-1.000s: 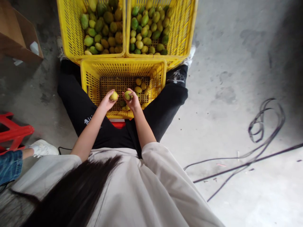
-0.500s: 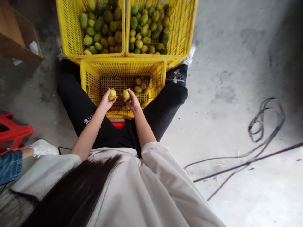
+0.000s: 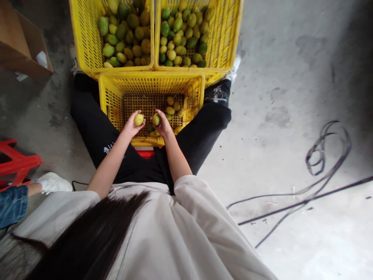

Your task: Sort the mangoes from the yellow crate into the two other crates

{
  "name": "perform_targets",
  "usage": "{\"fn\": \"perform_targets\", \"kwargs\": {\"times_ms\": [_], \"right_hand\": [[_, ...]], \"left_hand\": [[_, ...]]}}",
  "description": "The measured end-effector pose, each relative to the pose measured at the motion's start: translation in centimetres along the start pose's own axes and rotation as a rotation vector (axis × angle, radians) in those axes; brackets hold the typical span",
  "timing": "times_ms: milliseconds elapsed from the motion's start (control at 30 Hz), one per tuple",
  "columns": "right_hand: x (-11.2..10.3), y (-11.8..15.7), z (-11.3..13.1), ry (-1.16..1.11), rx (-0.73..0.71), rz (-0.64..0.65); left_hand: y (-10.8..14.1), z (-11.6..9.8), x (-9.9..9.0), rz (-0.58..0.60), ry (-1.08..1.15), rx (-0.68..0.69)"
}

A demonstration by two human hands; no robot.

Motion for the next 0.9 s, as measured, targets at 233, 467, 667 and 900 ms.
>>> {"fn": "perform_targets", "kwargs": {"times_ms": [233, 467, 667, 900], "right_hand": [[-0.3, -1.6, 0.0, -0.109, 0.030, -0.042], [-0.4, -1.4, -0.5, 0.064, -0.092, -0.050], [-0.2, -1.0, -0.2, 0.069, -0.037, 0.003], [-0.6, -1.6, 0.0, 0.007, -0.045, 0.059]], "left_hand": [[-0.5, 0.3, 0.1, -0.020, 0.155, 0.016], [-0.2, 0.2, 0.4, -0.050, 0.202, -0.044], [-0.6, 0.2, 0.1, -0.057, 0.093, -0.117], [-1.6, 0.3, -0.6, 0.003, 0.083, -0.055]]}}
Point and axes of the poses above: each hand's wrist, its own y-axis away from the middle knuckle, its own x-axis out of the palm, z = x × y, the point moved 1 cm from there along -y, towards the middle knuckle, and after that the axes turned 8 degrees about y, right-handed, at the moved point
